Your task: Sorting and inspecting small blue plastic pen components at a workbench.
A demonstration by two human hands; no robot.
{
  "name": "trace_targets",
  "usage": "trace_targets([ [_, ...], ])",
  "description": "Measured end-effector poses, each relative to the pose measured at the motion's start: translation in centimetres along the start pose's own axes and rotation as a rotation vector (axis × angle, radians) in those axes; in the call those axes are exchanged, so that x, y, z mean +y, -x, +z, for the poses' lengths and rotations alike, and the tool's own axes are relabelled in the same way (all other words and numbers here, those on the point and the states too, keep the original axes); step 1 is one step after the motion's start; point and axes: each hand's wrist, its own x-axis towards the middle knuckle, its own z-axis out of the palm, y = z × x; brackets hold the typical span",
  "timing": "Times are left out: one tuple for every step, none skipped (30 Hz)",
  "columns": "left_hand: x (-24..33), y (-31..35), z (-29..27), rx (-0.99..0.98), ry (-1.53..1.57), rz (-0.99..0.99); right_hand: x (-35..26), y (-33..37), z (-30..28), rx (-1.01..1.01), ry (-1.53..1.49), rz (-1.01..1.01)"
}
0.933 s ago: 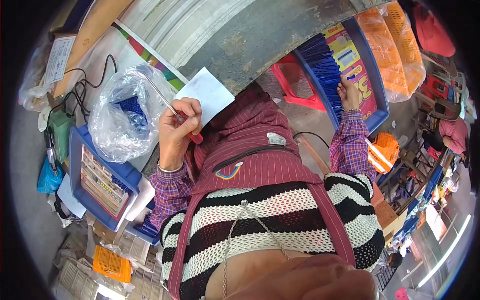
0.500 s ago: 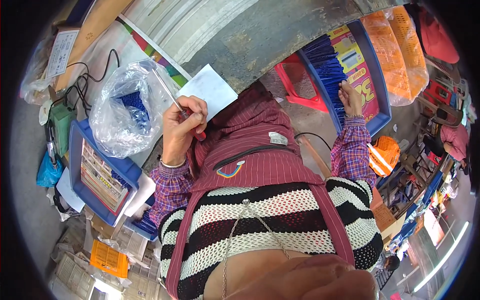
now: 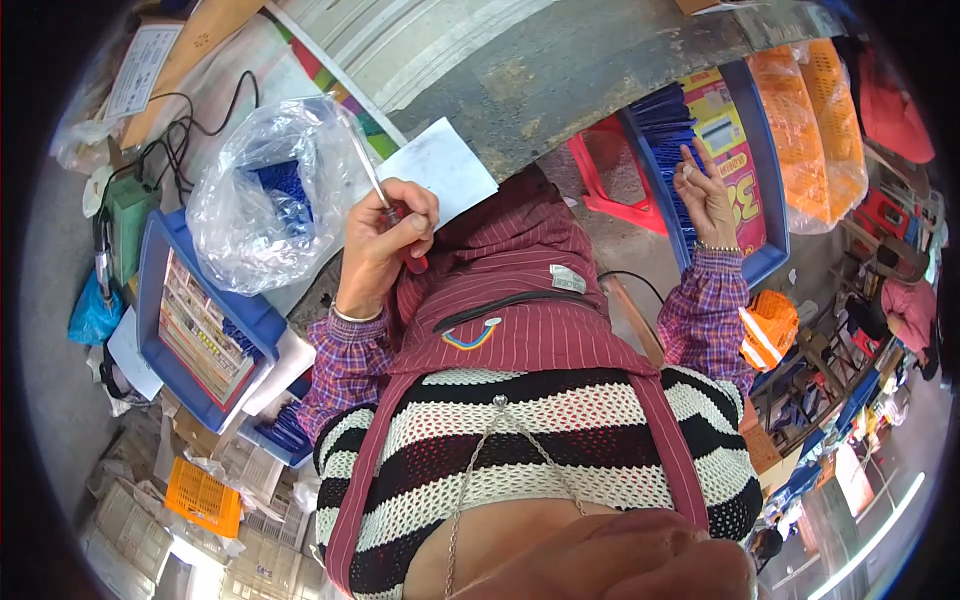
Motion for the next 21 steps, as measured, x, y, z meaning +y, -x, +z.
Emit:
trace_targets([
  [0.1, -0.1, -0.2, -0.005, 0.010, -0.011, 0.2, 0.7, 2.0, -0.058, 0.007, 0.030],
  [0.0, -0.1, -0.2, -0.007, 0.009, -0.020, 0.3, 1.2, 3.6, -0.111, 0.009, 0.061],
  [0.0, -0.2, -0.2, -0.009, 0.010, -0.023, 0.5, 1.7, 5.0, -0.162, 0.009, 0.091],
  [0.1, -0.2, -0.1, -0.011, 0.010, -0.027, 0.8, 2.1, 6.3, -0.196, 0.029, 0.109],
  [0.2, -0.2, -0.1, -0.016, 0.007, -0.028, 1.1, 2.6, 7.6, -0.232, 0.042, 0.128],
  [0.2, -0.1, 0.0, -0.004, 0.005, -0.025, 1.5, 3.0, 8.8, -0.265, 0.054, 0.148],
  [0.2, 0.0, 0.0, -0.007, 0.005, -0.025, 1.9, 3.3, 9.8, -0.312, 0.078, 0.171],
  [0.2, 0.0, -0.1, -0.014, 0.005, -0.027, 2.4, 3.4, 10.3, -0.339, 0.082, 0.197],
  [0.1, 0.0, -0.3, -0.015, 0.008, -0.023, 2.9, 3.4, 10.7, -0.366, 0.087, 0.223],
  [0.1, 0.1, -0.4, -0.007, 0.007, -0.022, 3.4, 3.6, 11.1, -0.384, 0.069, 0.253],
  [0.1, 0.1, -0.5, -0.011, 0.016, -0.021, 3.7, 3.7, 11.3, -0.384, 0.069, 0.258],
  [0.1, 0.1, -0.5, -0.016, 0.025, -0.021, 4.1, 3.7, 11.4, -0.379, 0.067, 0.288],
  [0.1, 0.1, -0.6, -0.012, 0.026, -0.023, 4.4, 3.7, 11.6, -0.374, 0.064, 0.317],
  [0.1, 0.1, -0.7, -0.018, 0.029, -0.019, 4.6, 4.0, 12.1, -0.353, 0.071, 0.329],
  [0.1, 0.2, -0.8, -0.025, 0.032, -0.016, 4.8, 3.9, 12.2, -0.356, 0.072, 0.334],
  [0.2, 0.2, -0.8, -0.020, 0.032, -0.016, 5.1, 3.8, 12.1, -0.373, 0.048, 0.356],
  [0.4, 0.3, -0.6, -0.014, 0.016, -0.030, 5.2, 3.8, 12.1, -0.390, 0.025, 0.378],
  [0.5, 0.3, -0.5, -0.008, 0.000, -0.044, 5.3, 3.9, 12.2, -0.391, 0.026, 0.381],
  [0.5, 0.3, -0.5, -0.006, 0.001, -0.044, 5.3, 4.1, 12.4, -0.404, 0.014, 0.390],
  [0.4, 0.3, -0.6, -0.007, -0.001, -0.044, 5.4, 4.2, 12.5, -0.417, 0.003, 0.399],
  [0.4, 0.3, -0.6, -0.008, -0.003, -0.044, 5.4, 4.1, 12.5, -0.418, 0.004, 0.401],
])
